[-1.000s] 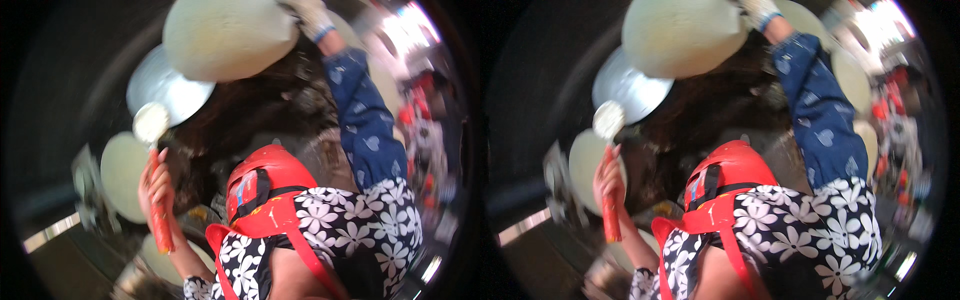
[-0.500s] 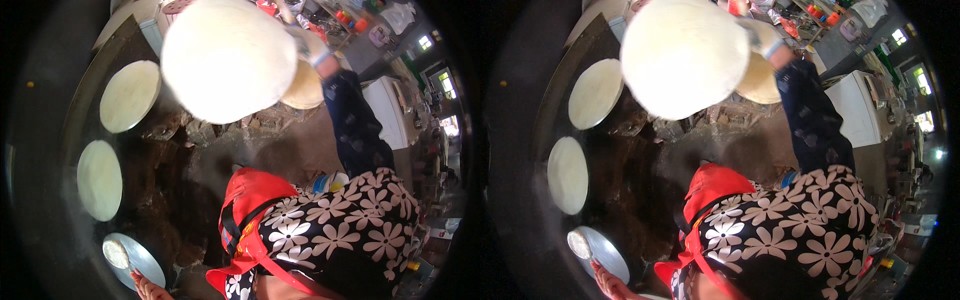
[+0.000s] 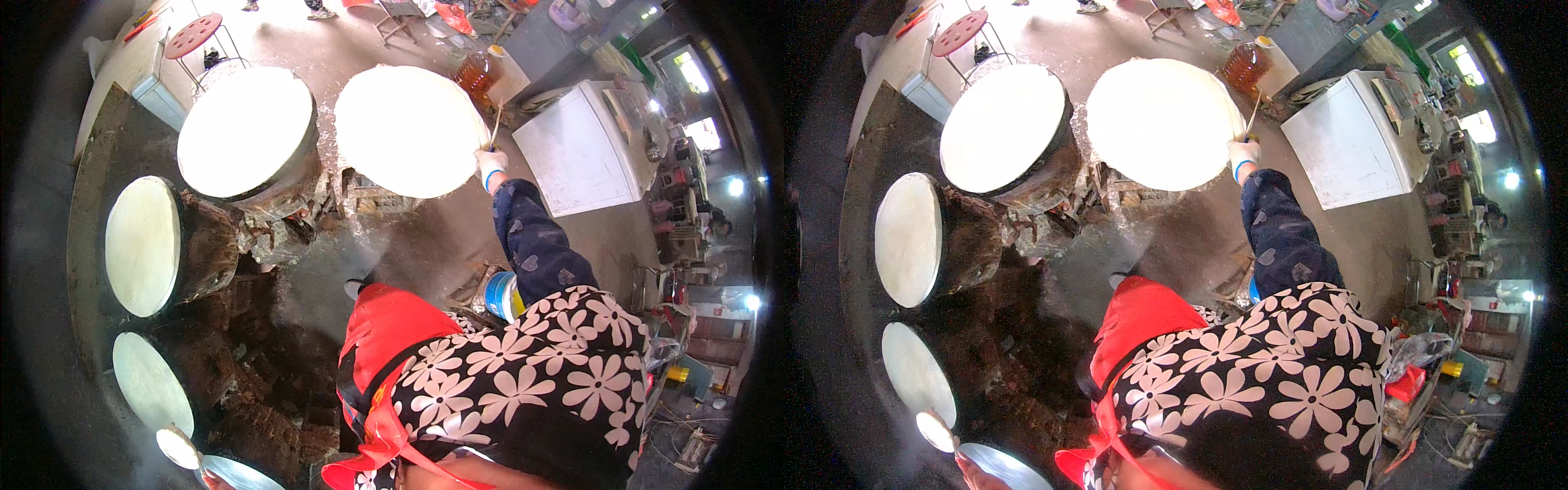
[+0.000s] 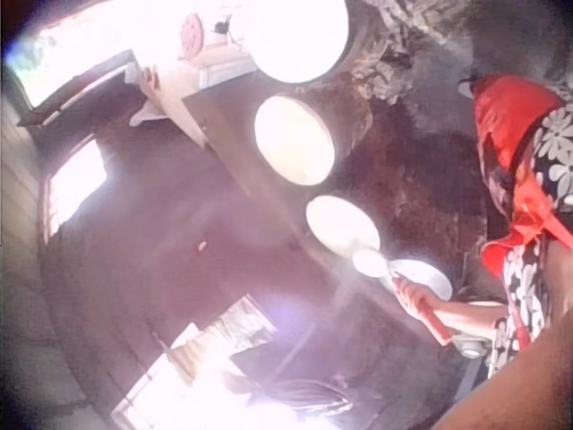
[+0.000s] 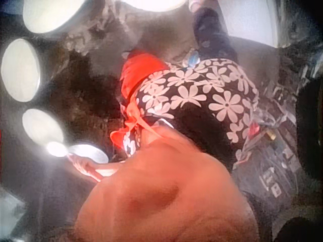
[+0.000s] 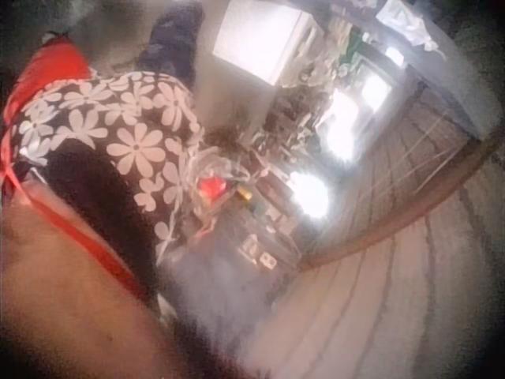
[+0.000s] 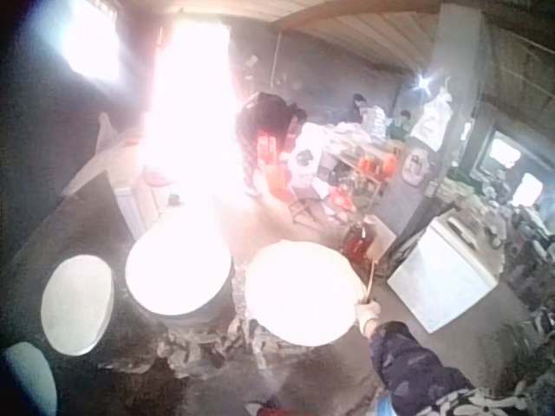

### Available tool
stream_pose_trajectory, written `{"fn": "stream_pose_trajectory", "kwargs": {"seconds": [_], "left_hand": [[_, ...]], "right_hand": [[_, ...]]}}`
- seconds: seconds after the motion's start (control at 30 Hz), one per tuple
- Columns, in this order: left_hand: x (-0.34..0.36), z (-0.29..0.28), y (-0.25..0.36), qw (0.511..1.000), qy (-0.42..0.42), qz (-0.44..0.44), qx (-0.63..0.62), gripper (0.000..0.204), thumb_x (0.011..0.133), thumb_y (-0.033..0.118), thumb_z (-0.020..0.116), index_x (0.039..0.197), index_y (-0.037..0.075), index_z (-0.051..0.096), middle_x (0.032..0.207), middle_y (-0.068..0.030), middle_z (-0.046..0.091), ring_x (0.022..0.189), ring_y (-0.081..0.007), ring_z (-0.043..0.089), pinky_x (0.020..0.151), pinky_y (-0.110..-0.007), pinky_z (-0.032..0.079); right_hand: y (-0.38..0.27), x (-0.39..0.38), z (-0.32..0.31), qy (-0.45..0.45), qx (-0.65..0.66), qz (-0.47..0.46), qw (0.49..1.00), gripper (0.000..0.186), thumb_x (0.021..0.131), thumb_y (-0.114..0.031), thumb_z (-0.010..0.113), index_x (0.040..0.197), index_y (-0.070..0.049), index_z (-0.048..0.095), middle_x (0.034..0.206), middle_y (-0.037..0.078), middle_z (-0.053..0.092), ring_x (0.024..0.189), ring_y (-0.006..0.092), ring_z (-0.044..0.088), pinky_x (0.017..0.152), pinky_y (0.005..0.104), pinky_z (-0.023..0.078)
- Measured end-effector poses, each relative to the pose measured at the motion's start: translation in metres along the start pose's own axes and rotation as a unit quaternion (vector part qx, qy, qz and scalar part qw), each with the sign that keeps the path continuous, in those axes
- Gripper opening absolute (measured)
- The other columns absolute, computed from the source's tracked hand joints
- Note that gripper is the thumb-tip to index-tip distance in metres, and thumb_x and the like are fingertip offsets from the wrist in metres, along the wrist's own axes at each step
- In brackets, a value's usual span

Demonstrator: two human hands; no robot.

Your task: The person pours batter onto multiple hot circular pans and spreads it evenly using a wooden stick. They then flip the cooking crepes and remove them from the pans, repeating the process continuously.

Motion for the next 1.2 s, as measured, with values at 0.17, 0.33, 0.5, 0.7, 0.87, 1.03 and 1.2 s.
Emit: {"fn": "stream_pose_trajectory", "kwargs": {"seconds": [0.17, 0.33, 0.5, 0.7, 0.87, 1.03, 1.2], "left_hand": [[-0.017, -0.011, 0.009, 0.999, -0.031, 0.022, -0.019, 0.055, 0.118, 0.022, 0.031, 0.162, -0.010, 0.024, 0.084, -0.0052, 0.049, 0.055, -0.0126, 0.048, 0.047, -0.027, 0.044], [-0.051, -0.014, 0.038, 0.995, -0.048, 0.047, -0.068, 0.058, 0.118, 0.024, 0.032, 0.163, -0.011, 0.020, 0.084, -0.0051, 0.048, 0.057, -0.0128, 0.050, 0.047, -0.027, 0.046], [-0.082, 0.024, 0.025, 0.985, -0.020, 0.019, -0.172, 0.061, 0.116, 0.022, 0.041, 0.163, -0.011, 0.021, 0.083, -0.0059, 0.049, 0.054, -0.0130, 0.051, 0.044, -0.029, 0.048], [-0.142, 0.044, 0.062, 0.976, -0.018, 0.085, -0.201, 0.062, 0.114, 0.019, 0.046, 0.162, -0.011, 0.022, 0.084, -0.0050, 0.050, 0.055, -0.0123, 0.052, 0.046, -0.030, 0.050], [-0.169, 0.096, 0.076, 0.986, 0.033, 0.161, 0.037, 0.053, 0.116, 0.020, 0.041, 0.159, -0.009, 0.030, 0.082, -0.0035, 0.045, 0.052, -0.0095, 0.043, 0.041, -0.026, 0.042], [-0.169, 0.021, 0.188, 0.972, 0.135, 0.173, 0.085, 0.042, 0.115, 0.018, 0.045, 0.146, -0.011, 0.042, 0.076, 0.0010, 0.039, 0.053, -0.0068, 0.036, 0.038, -0.022, 0.035], [-0.141, -0.033, 0.259, 0.980, 0.125, 0.132, 0.077, 0.040, 0.112, 0.020, 0.053, 0.140, -0.007, 0.048, 0.079, -0.0013, 0.043, 0.055, -0.0073, 0.040, 0.040, -0.022, 0.037]], "right_hand": [[-0.058, -0.002, 0.011, 0.074, -0.190, -0.167, 0.965, 0.040, 0.085, -0.029, 0.077, 0.115, -0.002, 0.074, 0.101, 0.024, 0.078, 0.099, 0.0414, 0.076, 0.086, 0.0500, 0.058], [-0.108, -0.012, -0.013, 0.043, -0.327, -0.286, 0.899, 0.053, 0.093, -0.039, 0.069, 0.127, 0.001, 0.068, 0.118, 0.029, 0.075, 0.112, 0.0454, 0.072, 0.096, 0.0519, 0.056], [-0.136, -0.118, 0.024, 0.050, -0.255, -0.460, 0.849, 0.062, 0.104, -0.047, 0.064, 0.142, 0.002, 0.060, 0.119, 0.028, 0.075, 0.107, 0.0471, 0.072, 0.096, 0.0504, 0.057], [-0.143, -0.345, 0.119, -0.335, -0.186, -0.546, 0.745, 0.065, 0.106, -0.032, 0.066, 0.162, -0.005, 0.045, 0.152, 0.025, 0.059, 0.136, 0.0351, 0.061, 0.114, 0.0419, 0.046], [-0.155, -0.545, 0.117, -0.564, -0.078, -0.536, 0.624, 0.065, 0.104, -0.030, 0.069, 0.163, -0.014, 0.046, 0.153, 0.019, 0.061, 0.138, 0.0315, 0.062, 0.115, 0.0387, 0.046], [-0.130, -0.759, 0.097, -0.690, -0.044, -0.516, 0.505, 0.065, 0.104, -0.031, 0.068, 0.162, -0.011, 0.046, 0.154, 0.019, 0.060, 0.140, 0.0336, 0.060, 0.115, 0.0384, 0.047], [-0.083, -0.879, 0.082, -0.764, -0.091, -0.451, 0.453, 0.065, 0.106, -0.034, 0.064, 0.162, -0.008, 0.044, 0.149, 0.023, 0.061, 0.134, 0.0404, 0.061, 0.109, 0.0417, 0.051]]}}
Point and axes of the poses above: each hand's wrist, its own x-axis towards the middle knuckle, its own z-axis out of the palm, y = z × x, the point moved 2 cm from there along x, towards the middle knuckle
